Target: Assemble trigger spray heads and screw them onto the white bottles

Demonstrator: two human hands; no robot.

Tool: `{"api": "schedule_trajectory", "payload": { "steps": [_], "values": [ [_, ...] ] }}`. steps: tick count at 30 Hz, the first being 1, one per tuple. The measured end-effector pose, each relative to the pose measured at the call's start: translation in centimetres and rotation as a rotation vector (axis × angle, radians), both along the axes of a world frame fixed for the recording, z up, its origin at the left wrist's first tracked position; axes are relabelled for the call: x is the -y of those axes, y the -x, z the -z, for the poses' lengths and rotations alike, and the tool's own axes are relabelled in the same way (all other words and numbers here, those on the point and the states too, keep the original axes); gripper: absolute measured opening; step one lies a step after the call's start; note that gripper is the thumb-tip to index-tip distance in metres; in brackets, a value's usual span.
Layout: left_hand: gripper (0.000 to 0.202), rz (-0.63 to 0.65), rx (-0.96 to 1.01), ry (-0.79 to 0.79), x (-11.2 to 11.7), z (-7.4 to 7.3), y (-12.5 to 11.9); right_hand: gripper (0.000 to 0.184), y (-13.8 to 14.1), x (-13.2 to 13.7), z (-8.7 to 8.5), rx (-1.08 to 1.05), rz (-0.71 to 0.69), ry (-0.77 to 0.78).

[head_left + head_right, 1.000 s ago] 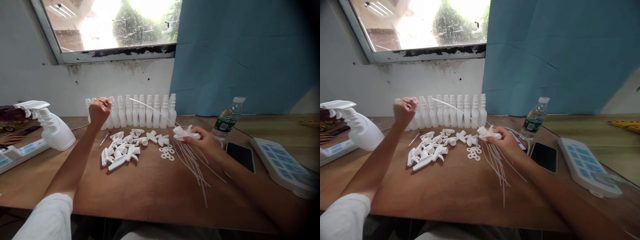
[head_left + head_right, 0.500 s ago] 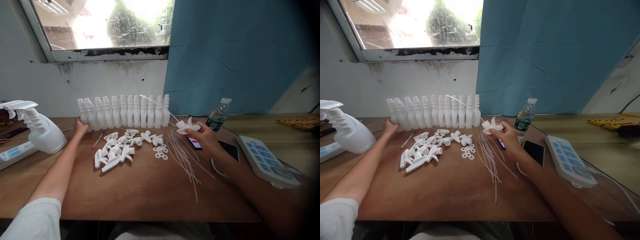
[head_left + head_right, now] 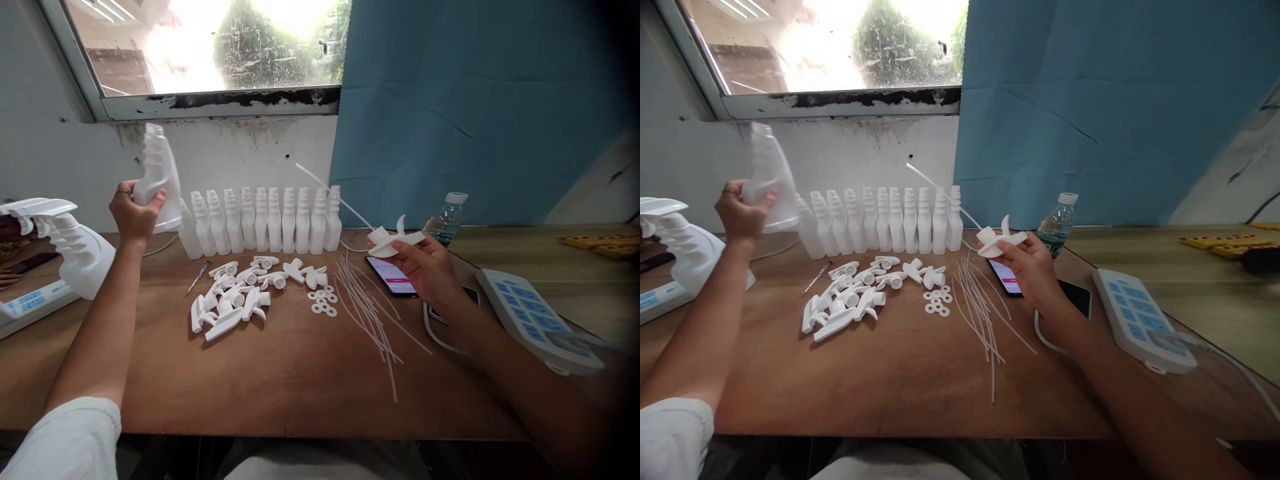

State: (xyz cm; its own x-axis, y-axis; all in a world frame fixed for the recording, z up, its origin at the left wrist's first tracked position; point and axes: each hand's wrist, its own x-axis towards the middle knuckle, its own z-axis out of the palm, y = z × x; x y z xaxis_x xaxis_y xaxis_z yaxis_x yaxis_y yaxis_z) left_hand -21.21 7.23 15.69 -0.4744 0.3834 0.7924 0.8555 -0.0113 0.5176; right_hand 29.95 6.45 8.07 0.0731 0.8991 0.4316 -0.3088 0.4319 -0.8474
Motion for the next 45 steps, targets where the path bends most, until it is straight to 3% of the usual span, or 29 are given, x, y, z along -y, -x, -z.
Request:
{"api": "schedule_trajectory", "payload": {
  "steps": [3,6,10,21,26,29,33,38,41,45],
  "values": [
    [0.047,0.305,-0.181,0.241,2.6,-1.9,-2.2,0.035,-0.1,0.1,-0.2,-0.053,0.027,-0.049],
    [0.051,0.507,-0.350,0.500,3.5,-2.5,-3.5,0.034,-0.1,0.1,-0.2,-0.070,0.045,-0.075],
    [0.060,0.521,-0.488,0.649,2.6,-2.1,-3.8,0.036,-0.1,0.0,0.0,-0.050,0.082,-0.075],
    [0.053,0.521,-0.585,0.681,2.5,-1.8,-4.8,0.036,-0.2,0.0,0.2,0.066,0.053,-0.072],
    [0.051,0.604,-0.641,0.705,3.3,-1.5,-7.3,0.032,0.1,0.0,0.4,0.180,0.039,-0.116],
    [0.045,0.719,-0.654,0.766,4.3,-1.4,-9.8,0.032,1.0,-0.1,-0.5,0.254,-0.002,-0.173],
    [0.052,0.901,-0.560,0.810,4.4,-0.7,-12.5,0.030,3.3,0.6,-3.5,0.372,-0.050,-0.317],
    [0.057,1.187,-0.302,0.778,3.2,1.4,-14.3,0.025,6.4,2.4,-7.2,0.454,-0.070,-0.540],
    [0.054,1.441,-0.083,0.823,3.3,2.6,-15.8,0.019,7.7,3.2,-8.0,0.396,-0.009,-0.635],
    [0.049,1.674,0.126,0.880,4.6,4.1,-18.4,0.019,9.2,3.9,-7.9,0.321,0.062,-0.618]
  ]
}}
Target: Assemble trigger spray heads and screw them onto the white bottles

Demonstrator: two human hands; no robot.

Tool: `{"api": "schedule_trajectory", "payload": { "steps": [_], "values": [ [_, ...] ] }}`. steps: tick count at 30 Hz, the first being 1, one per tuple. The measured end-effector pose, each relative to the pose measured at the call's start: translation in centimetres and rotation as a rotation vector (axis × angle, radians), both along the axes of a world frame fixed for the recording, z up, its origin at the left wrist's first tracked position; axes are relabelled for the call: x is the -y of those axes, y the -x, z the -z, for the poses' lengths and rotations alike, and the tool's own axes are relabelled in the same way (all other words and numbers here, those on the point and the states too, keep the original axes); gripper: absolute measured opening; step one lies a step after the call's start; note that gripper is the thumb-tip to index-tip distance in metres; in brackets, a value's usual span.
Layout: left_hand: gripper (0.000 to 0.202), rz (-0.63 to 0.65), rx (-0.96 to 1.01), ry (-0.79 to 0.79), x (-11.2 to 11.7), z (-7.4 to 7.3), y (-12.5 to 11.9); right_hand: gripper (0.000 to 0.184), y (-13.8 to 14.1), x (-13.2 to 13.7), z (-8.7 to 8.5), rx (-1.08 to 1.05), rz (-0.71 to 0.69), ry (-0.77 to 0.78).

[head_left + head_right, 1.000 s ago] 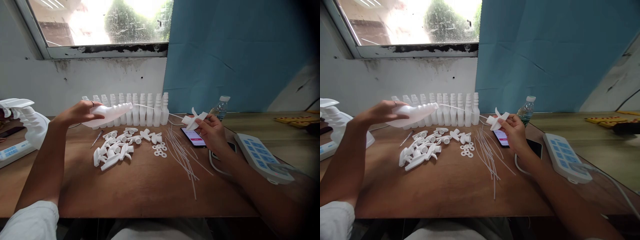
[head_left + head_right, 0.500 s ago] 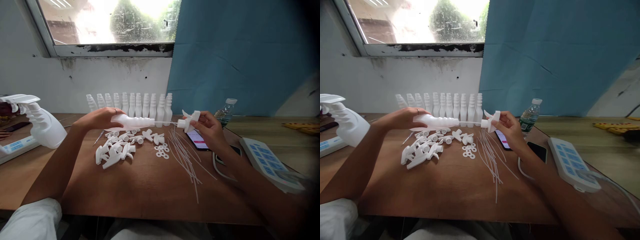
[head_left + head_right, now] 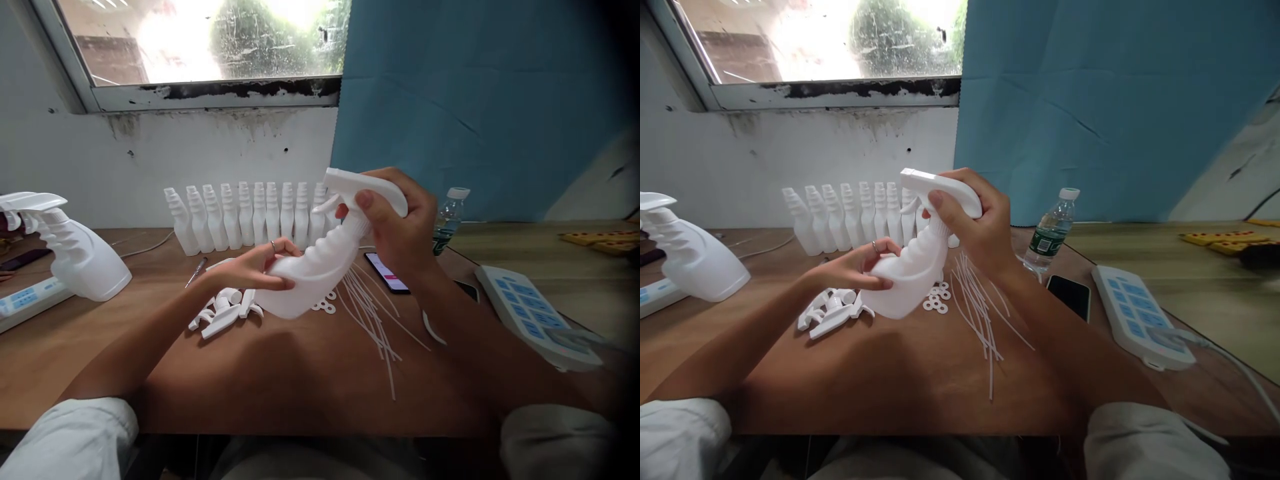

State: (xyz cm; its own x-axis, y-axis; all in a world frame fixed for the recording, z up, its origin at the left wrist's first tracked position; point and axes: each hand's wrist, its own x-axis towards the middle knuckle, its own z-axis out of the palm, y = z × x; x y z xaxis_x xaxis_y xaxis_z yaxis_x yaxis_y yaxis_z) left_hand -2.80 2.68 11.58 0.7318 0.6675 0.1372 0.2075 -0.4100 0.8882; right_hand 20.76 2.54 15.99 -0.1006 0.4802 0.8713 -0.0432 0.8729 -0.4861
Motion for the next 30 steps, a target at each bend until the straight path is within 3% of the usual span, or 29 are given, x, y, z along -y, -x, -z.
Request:
{"api": "schedule_trajectory", "payload": {
  "steps": [4,10,13,16,18,21,24,27,30],
  "values": [
    [0.050,0.087,0.053,0.119,1.1,1.1,-1.8,0.020,1.3,0.4,0.4,-0.044,-0.004,0.028],
    [0.060,0.119,-0.090,0.103,1.3,1.3,-1.9,0.018,2.2,0.4,1.2,0.044,-0.071,0.134],
    [0.070,0.160,-0.152,0.008,0.8,1.1,-1.3,0.021,2.6,0.6,1.5,0.003,-0.119,0.221],
    [0.064,0.158,-0.123,-0.175,0.6,-0.2,-0.3,0.025,3.1,0.9,1.8,-0.065,-0.144,0.307],
    [0.054,0.075,-0.013,-0.309,1.1,-1.8,0.2,0.026,3.4,1.3,2.0,-0.094,-0.172,0.347],
    [0.047,-0.154,0.167,-0.522,2.5,-4.6,0.1,0.029,4.0,1.9,2.2,-0.105,-0.259,0.398],
    [0.032,-0.353,0.151,-0.693,4.0,-6.7,-0.9,0.035,4.4,2.3,2.4,-0.102,-0.330,0.474],
    [0.020,-0.456,0.130,-0.821,4.9,-7.3,-1.8,0.044,4.5,2.3,2.6,-0.038,-0.463,0.533],
    [0.021,-0.471,0.161,-0.866,5.1,-7.1,-1.9,0.053,4.2,2.1,3.0,0.041,-0.686,0.554]
  ]
}}
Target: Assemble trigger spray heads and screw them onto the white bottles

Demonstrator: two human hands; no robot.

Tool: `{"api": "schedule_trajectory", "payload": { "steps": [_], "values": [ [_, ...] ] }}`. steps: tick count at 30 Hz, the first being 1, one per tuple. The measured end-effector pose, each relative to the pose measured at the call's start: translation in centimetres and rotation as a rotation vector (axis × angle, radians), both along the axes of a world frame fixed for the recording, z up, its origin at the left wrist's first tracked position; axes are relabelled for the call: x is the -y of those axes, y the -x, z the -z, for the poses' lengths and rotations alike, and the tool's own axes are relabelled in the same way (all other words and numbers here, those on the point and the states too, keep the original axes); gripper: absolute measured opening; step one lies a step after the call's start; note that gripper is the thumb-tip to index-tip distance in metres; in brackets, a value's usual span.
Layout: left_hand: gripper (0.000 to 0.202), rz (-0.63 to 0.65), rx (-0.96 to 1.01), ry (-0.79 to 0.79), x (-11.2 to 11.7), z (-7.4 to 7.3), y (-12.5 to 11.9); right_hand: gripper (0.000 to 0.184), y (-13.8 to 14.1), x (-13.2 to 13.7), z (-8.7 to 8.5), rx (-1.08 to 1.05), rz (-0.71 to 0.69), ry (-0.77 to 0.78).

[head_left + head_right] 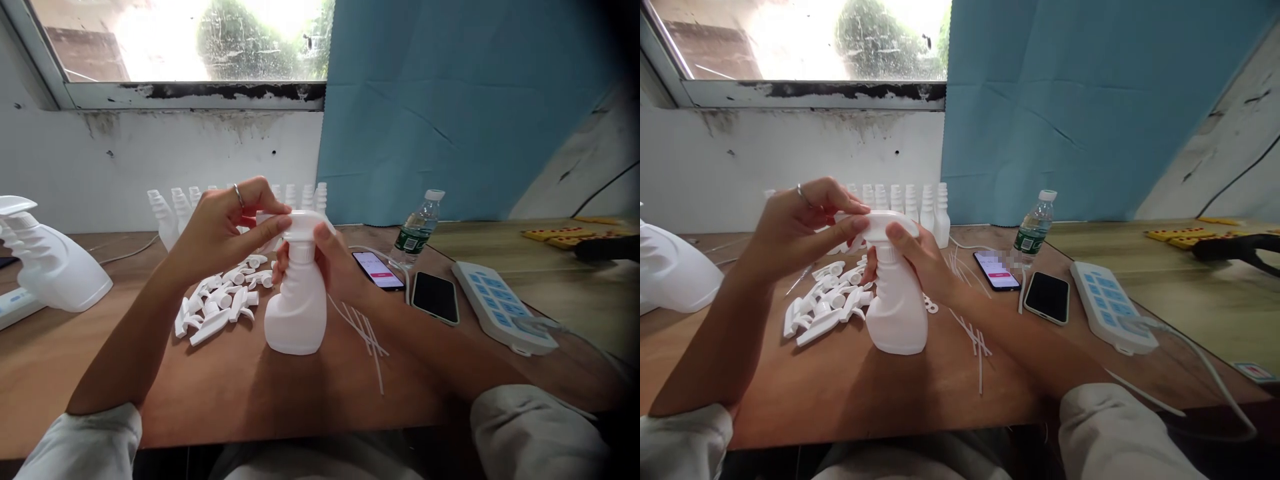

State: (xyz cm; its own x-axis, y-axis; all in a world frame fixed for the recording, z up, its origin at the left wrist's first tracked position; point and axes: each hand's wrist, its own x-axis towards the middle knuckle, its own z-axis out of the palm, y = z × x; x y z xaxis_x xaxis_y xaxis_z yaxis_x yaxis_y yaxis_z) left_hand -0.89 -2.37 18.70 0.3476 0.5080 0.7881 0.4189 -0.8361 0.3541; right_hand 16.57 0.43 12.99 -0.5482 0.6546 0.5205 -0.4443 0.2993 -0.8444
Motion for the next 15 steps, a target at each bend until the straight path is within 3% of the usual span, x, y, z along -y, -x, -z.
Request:
{"api": "schedule_trajectory", "payload": {
  "steps": [3,6,12,15],
  "values": [
    [0.023,-0.014,-0.022,-0.012,0.0,0.1,0.5,0.050,-0.3,-0.4,0.7,-0.005,-0.168,0.014],
    [0.025,-0.016,-0.048,0.002,0.0,0.1,0.9,0.038,-0.4,-0.7,1.4,-0.044,-0.232,0.049],
    [0.025,0.039,-0.056,0.073,-0.2,0.0,1.0,0.030,0.1,-0.2,1.5,-0.023,-0.090,0.022],
    [0.024,0.037,-0.051,0.067,-0.1,0.0,0.9,0.029,0.2,0.0,1.3,-0.077,-0.137,0.022]
  ]
}}
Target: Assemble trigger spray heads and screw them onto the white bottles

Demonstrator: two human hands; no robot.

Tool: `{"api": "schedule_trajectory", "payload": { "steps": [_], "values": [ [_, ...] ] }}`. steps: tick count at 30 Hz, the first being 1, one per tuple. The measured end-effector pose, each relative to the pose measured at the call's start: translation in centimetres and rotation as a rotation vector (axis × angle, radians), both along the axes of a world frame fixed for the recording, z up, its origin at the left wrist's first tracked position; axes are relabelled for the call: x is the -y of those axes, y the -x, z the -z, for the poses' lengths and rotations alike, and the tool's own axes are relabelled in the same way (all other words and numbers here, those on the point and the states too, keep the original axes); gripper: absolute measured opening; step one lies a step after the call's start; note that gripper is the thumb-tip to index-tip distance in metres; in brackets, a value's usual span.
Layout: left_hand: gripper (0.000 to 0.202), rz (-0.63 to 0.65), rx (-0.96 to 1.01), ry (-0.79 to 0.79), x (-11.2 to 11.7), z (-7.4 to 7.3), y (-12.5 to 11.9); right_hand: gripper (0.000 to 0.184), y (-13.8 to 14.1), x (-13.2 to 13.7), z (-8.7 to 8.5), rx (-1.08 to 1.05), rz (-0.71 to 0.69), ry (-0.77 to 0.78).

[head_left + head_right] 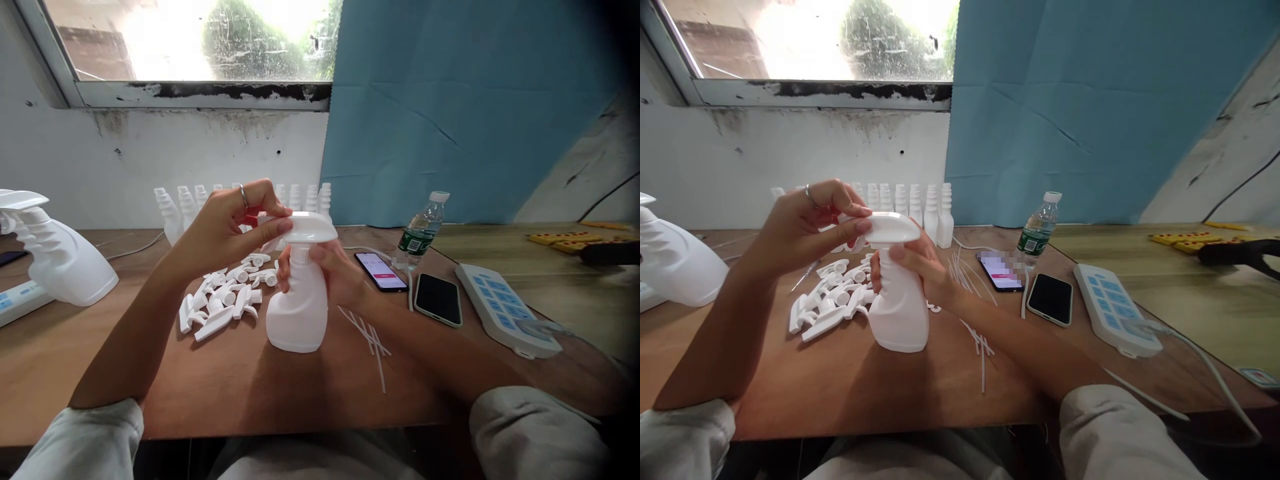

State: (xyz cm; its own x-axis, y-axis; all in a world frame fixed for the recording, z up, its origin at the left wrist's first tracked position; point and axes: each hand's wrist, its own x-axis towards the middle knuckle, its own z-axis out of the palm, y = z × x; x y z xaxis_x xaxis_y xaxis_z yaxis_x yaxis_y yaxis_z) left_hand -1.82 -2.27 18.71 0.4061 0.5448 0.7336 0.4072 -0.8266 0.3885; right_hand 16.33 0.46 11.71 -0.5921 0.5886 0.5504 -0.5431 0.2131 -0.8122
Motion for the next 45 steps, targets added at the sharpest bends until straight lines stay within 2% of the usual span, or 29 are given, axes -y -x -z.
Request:
{"api": "schedule_trajectory", "payload": {
  "steps": [5,9,13,16,20,24,28,33,40,45],
  "values": [
    [0.023,0.001,0.009,0.007,0.0,0.0,-0.1,0.022,0.1,-0.2,0.1,0.002,-0.010,0.000],
    [0.022,0.007,0.012,0.008,-0.1,0.1,0.0,0.022,0.1,-0.4,0.3,-0.052,-0.070,-0.009],
    [0.023,0.011,-0.007,0.003,-0.1,0.0,0.1,0.021,0.1,-0.1,0.2,0.012,-0.011,-0.010],
    [0.023,0.018,-0.025,-0.004,-0.1,-0.1,0.2,0.025,0.2,0.0,0.2,-0.011,-0.030,-0.002],
    [0.025,0.010,-0.034,0.000,0.0,-0.1,0.2,0.024,0.2,0.0,0.2,0.047,0.021,-0.048],
    [0.023,0.021,-0.031,0.000,0.0,-0.1,0.3,0.026,0.2,0.1,-0.1,0.029,-0.025,-0.063],
    [0.021,0.040,-0.024,0.017,-0.1,-0.1,0.4,0.024,0.2,0.4,-0.3,0.076,0.051,-0.110],
    [0.026,0.023,-0.033,0.025,-0.2,-0.1,0.5,0.031,0.1,0.1,0.4,0.021,-0.031,-0.070],
    [0.025,0.031,-0.042,0.016,0.0,0.0,0.3,0.028,0.3,0.0,0.6,0.034,0.036,-0.119],
    [0.022,-0.025,-0.110,0.025,-0.4,-0.5,1.0,0.029,0.4,-0.1,0.2,0.037,0.059,-0.104]
  ]
}}
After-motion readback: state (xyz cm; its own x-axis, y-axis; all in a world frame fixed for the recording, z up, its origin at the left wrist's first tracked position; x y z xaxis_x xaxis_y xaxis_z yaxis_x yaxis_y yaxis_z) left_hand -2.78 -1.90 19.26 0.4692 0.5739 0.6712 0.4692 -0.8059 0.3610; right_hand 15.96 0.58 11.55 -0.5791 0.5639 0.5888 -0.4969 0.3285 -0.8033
